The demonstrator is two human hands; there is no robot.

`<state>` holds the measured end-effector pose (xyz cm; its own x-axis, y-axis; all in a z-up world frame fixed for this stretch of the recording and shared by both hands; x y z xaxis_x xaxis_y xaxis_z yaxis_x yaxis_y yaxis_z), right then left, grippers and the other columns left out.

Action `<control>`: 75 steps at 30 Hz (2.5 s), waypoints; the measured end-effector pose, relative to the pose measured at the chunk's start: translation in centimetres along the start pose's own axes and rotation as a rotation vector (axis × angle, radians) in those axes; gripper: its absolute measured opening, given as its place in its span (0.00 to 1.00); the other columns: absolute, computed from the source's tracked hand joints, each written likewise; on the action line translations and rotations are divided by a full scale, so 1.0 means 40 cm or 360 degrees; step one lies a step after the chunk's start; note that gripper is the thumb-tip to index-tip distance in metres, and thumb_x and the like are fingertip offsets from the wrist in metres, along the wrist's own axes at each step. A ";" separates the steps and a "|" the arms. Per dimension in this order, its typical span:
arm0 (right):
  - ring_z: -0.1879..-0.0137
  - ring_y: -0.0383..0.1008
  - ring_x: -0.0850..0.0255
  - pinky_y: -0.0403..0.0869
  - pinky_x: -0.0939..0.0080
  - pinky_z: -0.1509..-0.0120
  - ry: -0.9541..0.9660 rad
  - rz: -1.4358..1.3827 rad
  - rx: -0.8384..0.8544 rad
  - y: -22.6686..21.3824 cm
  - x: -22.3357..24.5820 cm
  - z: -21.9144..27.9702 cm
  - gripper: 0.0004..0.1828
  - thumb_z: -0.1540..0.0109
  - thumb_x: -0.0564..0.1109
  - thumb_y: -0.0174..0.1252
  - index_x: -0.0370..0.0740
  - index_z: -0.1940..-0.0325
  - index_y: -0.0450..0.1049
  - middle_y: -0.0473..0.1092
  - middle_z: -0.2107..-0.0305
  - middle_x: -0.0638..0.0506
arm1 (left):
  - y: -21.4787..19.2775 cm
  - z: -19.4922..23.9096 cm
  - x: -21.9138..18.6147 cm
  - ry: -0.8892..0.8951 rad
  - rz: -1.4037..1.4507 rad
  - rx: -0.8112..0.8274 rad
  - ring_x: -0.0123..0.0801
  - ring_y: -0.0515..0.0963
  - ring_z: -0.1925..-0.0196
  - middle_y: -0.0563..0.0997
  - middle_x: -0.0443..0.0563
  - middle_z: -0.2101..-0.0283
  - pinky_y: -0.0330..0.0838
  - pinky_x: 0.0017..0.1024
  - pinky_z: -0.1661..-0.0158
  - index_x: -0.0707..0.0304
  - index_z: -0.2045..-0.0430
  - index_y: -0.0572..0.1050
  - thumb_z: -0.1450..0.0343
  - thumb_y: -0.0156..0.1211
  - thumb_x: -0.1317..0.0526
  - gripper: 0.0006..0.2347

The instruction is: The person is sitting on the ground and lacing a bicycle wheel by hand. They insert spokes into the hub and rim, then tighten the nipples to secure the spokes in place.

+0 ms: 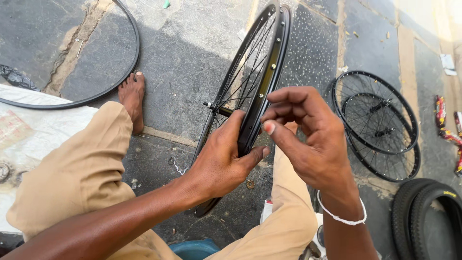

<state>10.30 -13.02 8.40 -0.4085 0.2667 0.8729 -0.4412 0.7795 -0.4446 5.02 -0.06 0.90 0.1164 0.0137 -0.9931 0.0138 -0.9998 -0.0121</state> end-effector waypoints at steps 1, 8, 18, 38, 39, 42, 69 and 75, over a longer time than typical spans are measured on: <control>0.51 0.76 0.68 0.74 0.69 0.47 -0.0008 0.0126 0.0072 0.015 0.025 -0.019 0.20 0.38 0.32 0.63 0.32 0.42 0.69 0.74 0.59 0.50 | 0.001 0.000 0.002 -0.0039 0.0067 0.0041 0.28 0.71 0.76 0.72 0.50 0.75 0.66 0.33 0.75 0.67 0.56 0.65 0.32 0.66 0.62 0.16; 0.61 0.73 0.72 0.72 0.71 0.57 0.0199 0.0187 0.0219 0.031 0.006 -0.055 0.21 0.41 0.34 0.65 0.32 0.43 0.71 0.77 0.63 0.51 | -0.014 -0.002 0.003 -0.0070 -0.0086 0.0026 0.37 0.76 0.73 0.75 0.58 0.71 0.67 0.40 0.73 0.68 0.57 0.64 0.33 0.67 0.61 0.18; 0.59 0.74 0.72 0.73 0.72 0.55 0.0180 0.0242 0.0284 0.029 0.008 -0.074 0.20 0.42 0.34 0.67 0.32 0.47 0.72 0.76 0.63 0.51 | -0.016 0.000 -0.002 0.0053 -0.0037 0.0003 0.41 0.79 0.70 0.75 0.59 0.69 0.69 0.42 0.68 0.70 0.56 0.64 0.33 0.67 0.62 0.19; 0.64 0.75 0.64 0.76 0.65 0.64 0.0179 -0.1758 0.0086 0.273 -0.271 -0.008 0.18 0.29 0.51 0.52 0.34 0.43 0.73 0.75 0.64 0.50 | -0.122 0.006 -0.026 0.0465 -0.0548 -0.0388 0.34 0.72 0.44 0.71 0.56 0.45 0.71 0.29 0.49 0.71 0.47 0.75 0.19 0.51 0.54 0.16; 0.65 0.75 0.65 0.75 0.65 0.65 0.0161 -0.1787 0.0092 0.274 -0.262 -0.018 0.18 0.29 0.51 0.52 0.34 0.44 0.73 0.74 0.65 0.50 | -0.122 0.007 -0.032 0.0512 -0.0686 -0.0410 0.36 0.72 0.43 0.73 0.55 0.45 0.68 0.32 0.45 0.71 0.47 0.77 0.19 0.52 0.55 0.15; 0.68 0.74 0.66 0.75 0.67 0.68 0.0116 -0.1850 0.0120 0.263 -0.250 -0.038 0.17 0.29 0.51 0.52 0.35 0.47 0.75 0.73 0.68 0.52 | -0.125 -0.015 -0.009 0.0343 -0.0157 -0.0316 0.34 0.75 0.56 0.71 0.51 0.45 0.72 0.31 0.57 0.68 0.49 0.76 0.21 0.54 0.55 0.15; 0.70 0.72 0.68 0.74 0.71 0.69 0.0032 -0.2032 0.0178 0.282 -0.237 -0.028 0.14 0.28 0.49 0.52 0.36 0.47 0.74 0.70 0.71 0.51 | -0.134 0.006 -0.011 0.0289 -0.0343 -0.0266 0.22 0.75 0.58 0.70 0.53 0.43 0.73 0.21 0.64 0.74 0.43 0.75 0.17 0.54 0.54 0.18; 0.65 0.75 0.66 0.75 0.68 0.71 0.0106 -0.2174 0.0005 0.258 -0.249 -0.034 0.16 0.43 0.37 0.58 0.39 0.50 0.71 0.72 0.60 0.50 | -0.125 -0.015 -0.024 0.0297 -0.0271 -0.0248 0.21 0.76 0.64 0.70 0.53 0.42 0.73 0.20 0.66 0.74 0.43 0.75 0.18 0.55 0.54 0.18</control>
<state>10.90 -6.87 -4.62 0.3884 -0.6807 0.6212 -0.4604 0.4406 0.7706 5.42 4.92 1.98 0.2800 0.1975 -0.9395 0.1993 -0.9693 -0.1443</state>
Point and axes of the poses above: each hand's wrist, its own z-axis away from the middle knuckle, its own y-axis out of the palm, x = y × z, the point moved 5 cm from there along -z, towards the middle knuckle
